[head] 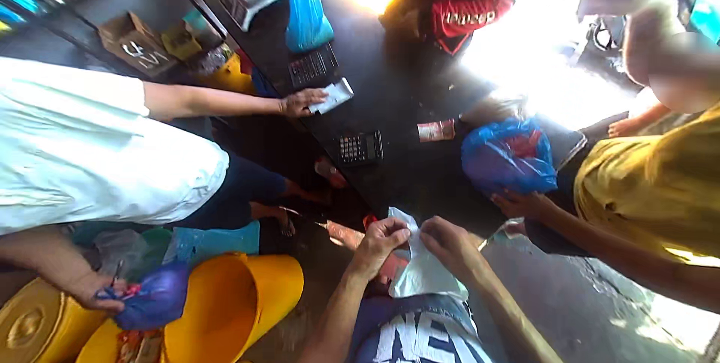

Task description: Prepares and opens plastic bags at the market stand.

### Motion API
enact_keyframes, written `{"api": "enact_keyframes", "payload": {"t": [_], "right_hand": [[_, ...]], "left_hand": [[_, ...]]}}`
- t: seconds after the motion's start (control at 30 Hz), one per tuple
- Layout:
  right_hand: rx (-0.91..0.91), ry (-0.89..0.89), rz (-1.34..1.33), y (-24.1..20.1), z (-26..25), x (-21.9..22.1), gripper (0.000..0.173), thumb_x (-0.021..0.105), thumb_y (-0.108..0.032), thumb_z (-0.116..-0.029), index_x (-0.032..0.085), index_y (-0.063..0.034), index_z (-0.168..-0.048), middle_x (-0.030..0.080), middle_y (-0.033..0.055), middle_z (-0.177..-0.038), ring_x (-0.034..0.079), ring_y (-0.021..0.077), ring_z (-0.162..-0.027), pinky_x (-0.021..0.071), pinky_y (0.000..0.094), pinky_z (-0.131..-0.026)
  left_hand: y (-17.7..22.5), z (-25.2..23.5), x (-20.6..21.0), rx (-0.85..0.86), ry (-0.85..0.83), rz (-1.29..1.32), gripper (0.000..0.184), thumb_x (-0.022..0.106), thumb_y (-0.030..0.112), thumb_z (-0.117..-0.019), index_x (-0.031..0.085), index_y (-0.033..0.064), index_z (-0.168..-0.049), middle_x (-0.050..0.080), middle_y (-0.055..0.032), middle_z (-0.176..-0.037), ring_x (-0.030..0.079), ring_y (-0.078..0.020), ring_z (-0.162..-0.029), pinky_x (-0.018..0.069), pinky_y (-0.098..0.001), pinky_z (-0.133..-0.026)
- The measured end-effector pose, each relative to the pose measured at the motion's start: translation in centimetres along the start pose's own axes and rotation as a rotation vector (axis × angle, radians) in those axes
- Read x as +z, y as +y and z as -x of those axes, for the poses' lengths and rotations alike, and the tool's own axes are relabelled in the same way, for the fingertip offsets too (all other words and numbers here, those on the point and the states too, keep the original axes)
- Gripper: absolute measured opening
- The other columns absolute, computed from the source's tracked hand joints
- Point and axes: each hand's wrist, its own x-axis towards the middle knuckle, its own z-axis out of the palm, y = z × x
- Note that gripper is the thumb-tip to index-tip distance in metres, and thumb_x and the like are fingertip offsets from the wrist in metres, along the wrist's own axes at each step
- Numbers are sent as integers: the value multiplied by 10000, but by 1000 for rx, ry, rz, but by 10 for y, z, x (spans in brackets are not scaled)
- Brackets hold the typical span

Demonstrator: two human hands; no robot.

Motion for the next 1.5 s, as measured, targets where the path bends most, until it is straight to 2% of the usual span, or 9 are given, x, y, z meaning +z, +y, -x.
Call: {"api": "enact_keyframes", "payload": {"t": [0.13, 0.4, 0.77, 1.03, 1.1, 1.2, 1.3, 1.37, 1.5], "right_hand": [[-83, 77, 112, -9, 2, 4, 328, 722, -338, -947, 665, -92, -1157, 665, 66, -1067, 650, 123, -810, 587, 312, -693], [-190, 51, 20, -9, -1, 14, 131, 626, -161, -998, 713, -75, -1046, 681, 34, -973, 652, 61, -836, 572, 221, -751], [-234, 65, -95, -6, -3, 7, 152, 598, -148, -1013, 718, -56, -1013, 686, 31, -954, 648, 49, -847, 561, 205, -760], [-28, 295, -274, 1, 14, -5, 186, 510, -147, -1034, 634, -12, -1067, 676, 2, -787, 614, 56, -626, 533, 229, -561], [15, 300, -293, 2, 16, -7, 195, 498, -164, -1041, 623, -18, -1070, 665, -5, -769, 609, 60, -608, 530, 230, -546], [-6, 179, -278, -4, 18, 2, 196, 512, -135, -1032, 634, 8, -1087, 671, 27, -802, 632, 83, -652, 566, 277, -604], [-17, 108, -264, -11, 19, 6, 215, 515, -131, -1027, 643, 25, -1102, 676, 79, -895, 653, 107, -725, 583, 302, -678], [0, 171, -442, -11, 20, 0, 237, 477, -127, -1034, 627, 37, -1116, 672, 72, -939, 664, 116, -768, 596, 321, -712], [110, 350, -1144, -10, 26, -23, 163, 448, -184, -1044, 591, -109, -1017, 710, 45, -947, 703, 165, -860, 610, 391, -806]], "left_hand": [[-1, 0, 3, -17, -3, 130, 62, 673, 127, -939, 671, 75, -970, 690, -3, -848, 666, -97, -760, 583, -296, -717], [-4, 2, 7, 25, -39, 152, 94, 717, 217, -920, 686, 128, -924, 656, 56, -787, 556, 3, -622, 436, -162, -532], [-9, 7, 9, 45, -5, 214, 116, 687, 208, -964, 677, 95, -988, 686, 15, -858, 652, -54, -778, 560, -229, -724], [-17, 12, 1, 36, 144, 454, 297, 771, 338, -871, 678, 94, -1012, 734, -95, -991, 725, -191, -890, 618, -369, -790], [-16, 15, 5, -2, 166, 521, 257, 663, 303, -930, 653, 82, -1060, 731, -117, -1026, 727, -224, -925, 617, -404, -816], [-3, 21, 26, -137, 129, 300, 384, 330, 313, -1111, 610, 75, -1220, 729, -34, -1038, 699, -119, -972, 589, -328, -889], [4, 8, 48, -128, 100, -32, 220, 449, 66, -1044, 662, 12, -1055, 710, 27, -845, 658, -7, -775, 568, -211, -758], [0, 2, 48, -142, 172, 32, 153, 493, -5, -1016, 643, -8, -1051, 715, 3, -860, 673, -39, -794, 580, -239, -767], [-17, 0, 25, -170, 279, 401, 276, 344, 232, -1099, 569, 86, -1168, 721, -76, -937, 723, -171, -819, 628, -349, -710]]}}
